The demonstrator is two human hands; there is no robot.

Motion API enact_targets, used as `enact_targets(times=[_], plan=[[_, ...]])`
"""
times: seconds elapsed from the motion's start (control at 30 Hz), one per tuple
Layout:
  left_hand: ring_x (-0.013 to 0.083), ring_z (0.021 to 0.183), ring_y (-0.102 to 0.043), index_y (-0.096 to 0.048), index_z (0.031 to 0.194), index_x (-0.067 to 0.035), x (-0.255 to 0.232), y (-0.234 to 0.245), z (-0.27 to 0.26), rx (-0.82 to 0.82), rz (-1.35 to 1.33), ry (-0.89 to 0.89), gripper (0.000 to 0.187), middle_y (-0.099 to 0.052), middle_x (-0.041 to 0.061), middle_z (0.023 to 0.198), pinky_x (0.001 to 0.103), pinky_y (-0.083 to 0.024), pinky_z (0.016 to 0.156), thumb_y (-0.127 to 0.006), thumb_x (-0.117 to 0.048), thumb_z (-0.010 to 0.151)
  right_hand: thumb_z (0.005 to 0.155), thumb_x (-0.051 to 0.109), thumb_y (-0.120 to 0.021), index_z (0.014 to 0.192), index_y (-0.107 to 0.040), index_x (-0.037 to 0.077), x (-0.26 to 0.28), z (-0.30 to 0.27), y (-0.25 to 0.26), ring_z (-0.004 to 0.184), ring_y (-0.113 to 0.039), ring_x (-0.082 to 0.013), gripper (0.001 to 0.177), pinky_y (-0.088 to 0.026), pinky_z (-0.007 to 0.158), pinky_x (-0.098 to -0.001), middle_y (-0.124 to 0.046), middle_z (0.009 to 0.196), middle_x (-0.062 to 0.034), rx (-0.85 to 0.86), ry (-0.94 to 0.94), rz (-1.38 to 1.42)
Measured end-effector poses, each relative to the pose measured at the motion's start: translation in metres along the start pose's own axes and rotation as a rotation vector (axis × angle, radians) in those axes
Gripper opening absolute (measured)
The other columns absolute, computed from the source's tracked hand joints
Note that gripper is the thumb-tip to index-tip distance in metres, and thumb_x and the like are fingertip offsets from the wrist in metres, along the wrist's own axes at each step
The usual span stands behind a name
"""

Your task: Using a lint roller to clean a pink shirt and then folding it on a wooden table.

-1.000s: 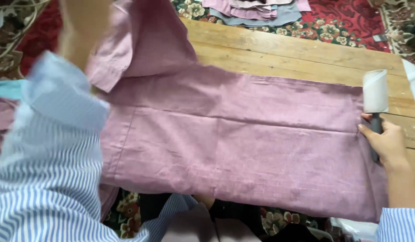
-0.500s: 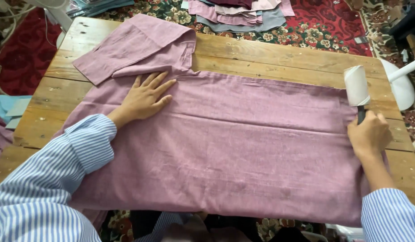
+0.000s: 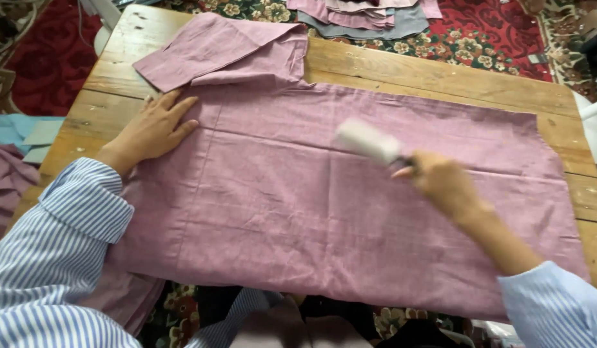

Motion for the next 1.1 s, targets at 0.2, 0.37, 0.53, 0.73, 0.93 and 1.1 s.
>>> enact_targets(times=[0.2, 0.37, 0.53, 0.73, 0.93, 1.1], plan=[[0.0487, 0.152, -0.028, -0.047, 0.157, -0.024, 0.028, -0.013, -0.014, -0.085, -0.085, 0.163, 0.063, -0.034, 0.032, 0.16, 0.065, -0.021, 0.122, -0.046, -0.059, 0.105, 0.097, 0.03, -0.062, 0.1, -0.067, 0.008, 0.063, 0.046, -0.056, 0.089, -0.069, -0.0377, 0.023, -0.057, 0.074, -0.0449, -0.065, 0.094, -0.0144, 0.027, 0.558, 0.238], [0.0488, 0.147, -0.038, -0.061, 0.147, -0.025, 0.048, -0.028, -0.017, -0.255, -0.173, 0.054, 0.049, -0.045, 0.03, 0.153, 0.065, -0.029, 0.117, -0.062, -0.046, 0.103, 0.096, 0.023, -0.069, 0.093, -0.072, 0.004, 0.042, 0.128, -0.076, 0.092, -0.066, -0.036, 0.019, -0.059, 0.076, -0.0434, -0.061, 0.097, -0.0143, -0.143, 0.363, 0.032], [0.0422, 0.131, -0.057, -0.072, 0.134, -0.026, 0.061, -0.029, -0.016, -0.392, -0.258, -0.073, 0.037, -0.06, 0.022, 0.134, 0.052, -0.04, 0.112, -0.074, -0.029, 0.096, 0.091, 0.016, -0.069, 0.083, -0.065, 0.002, 0.066, 0.091, -0.085, 0.085, -0.063, -0.0402, 0.017, -0.055, 0.075, -0.0459, -0.056, 0.088, -0.0163, -0.123, 0.455, 0.254], [0.0376, 0.125, -0.062, -0.074, 0.128, -0.018, 0.054, -0.01, -0.018, -0.351, -0.43, -0.021, 0.043, -0.066, 0.013, 0.131, 0.047, -0.047, 0.107, -0.08, -0.017, 0.085, 0.094, 0.035, -0.064, 0.099, -0.072, 0.019, 0.135, -0.046, -0.028, 0.083, -0.067, -0.0204, 0.018, -0.059, 0.066, -0.031, -0.062, 0.095, 0.0005, 0.108, 0.547, 0.326], [0.0294, 0.126, -0.063, -0.075, 0.126, -0.018, 0.056, -0.016, -0.013, -0.389, -0.414, -0.031, 0.048, -0.065, 0.005, 0.134, 0.041, -0.049, 0.106, -0.085, -0.017, 0.08, 0.088, 0.025, -0.073, 0.095, -0.072, 0.008, 0.034, 0.021, -0.074, 0.084, -0.066, -0.0335, 0.019, -0.058, 0.077, -0.0406, -0.062, 0.095, -0.0131, -0.139, 0.391, -0.023], [0.0162, 0.096, -0.049, -0.067, 0.139, -0.009, 0.015, 0.027, -0.032, -0.264, -0.608, 0.138, 0.051, -0.057, 0.003, 0.108, 0.028, -0.038, 0.083, -0.078, -0.009, 0.089, 0.103, 0.023, -0.073, 0.114, -0.077, 0.003, -0.026, 0.093, -0.076, 0.082, -0.061, -0.037, 0.023, -0.051, 0.075, -0.0464, -0.059, 0.096, -0.0195, -0.083, 0.122, 0.118]])
Point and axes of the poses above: each hand's wrist, its own z-axis towards the middle knuckle, its own y-axis out of the back of the hand, x = y × z, the point moved 2 cm from there along z, towards the middle knuckle
